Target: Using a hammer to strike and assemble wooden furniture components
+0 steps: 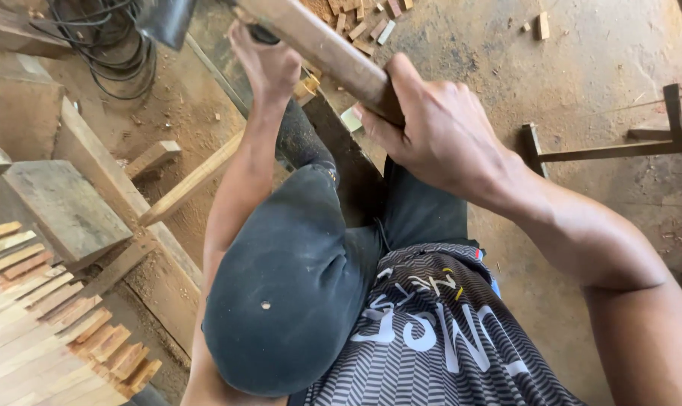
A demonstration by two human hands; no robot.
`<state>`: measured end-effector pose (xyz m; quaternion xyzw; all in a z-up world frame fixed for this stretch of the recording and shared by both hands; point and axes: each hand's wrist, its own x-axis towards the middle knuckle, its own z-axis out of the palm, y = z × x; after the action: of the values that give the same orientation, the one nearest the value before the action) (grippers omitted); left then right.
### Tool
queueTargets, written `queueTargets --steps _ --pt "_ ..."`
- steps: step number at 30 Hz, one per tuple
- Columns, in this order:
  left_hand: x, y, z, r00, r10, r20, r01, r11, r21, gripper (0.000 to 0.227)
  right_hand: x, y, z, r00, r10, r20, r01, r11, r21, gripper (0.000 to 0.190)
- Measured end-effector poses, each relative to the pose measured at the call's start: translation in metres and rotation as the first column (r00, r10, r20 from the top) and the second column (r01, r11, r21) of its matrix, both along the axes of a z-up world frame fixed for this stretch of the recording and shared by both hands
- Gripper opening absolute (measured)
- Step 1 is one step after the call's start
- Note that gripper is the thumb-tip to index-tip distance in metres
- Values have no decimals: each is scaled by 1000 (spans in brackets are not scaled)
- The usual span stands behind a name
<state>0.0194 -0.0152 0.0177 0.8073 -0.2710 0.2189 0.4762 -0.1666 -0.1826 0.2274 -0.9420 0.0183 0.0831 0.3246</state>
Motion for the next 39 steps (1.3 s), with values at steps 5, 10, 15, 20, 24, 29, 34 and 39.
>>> queueTargets --steps 5,10,15,20,24,29,34,39 --pt "-12 -10 40 985 -147 -88 137 984 -114 19 2 -3 -11 998 -51 -22 51 999 -6 39" --pt "-20 -8 45 983 -80 -166 61 991 -116 32 -1 -4 -19 995 -81 -58 82 997 14 37" --pt "-17 -9 37 990 -70 -123 59 994 -90 28 0 -4 -25 992 -107 -72 106 994 -8 40" --pt "-15 -4 31 992 -89 -91 82 993 -81 18 1 -5 -26 994 -89 -68 90 996 9 40" --pt "-13 4 11 1000 -12 15 10 995 99 15 0 -1 -22 996 -72 -52 71 997 -19 39" --pt "-29 -3 47 982 -155 -105 152 988 -30 16 6 4 -14 982 -22 -187 5 996 -90 31" --pt "-39 12 13 926 -70 -370 24 992 -126 19 -2 9 -28 978 -44 -202 43 999 -9 41" --pt "-23 12 -1 993 -15 -114 26 995 92 27 0 4 -22 984 -25 -177 -4 987 -161 38"
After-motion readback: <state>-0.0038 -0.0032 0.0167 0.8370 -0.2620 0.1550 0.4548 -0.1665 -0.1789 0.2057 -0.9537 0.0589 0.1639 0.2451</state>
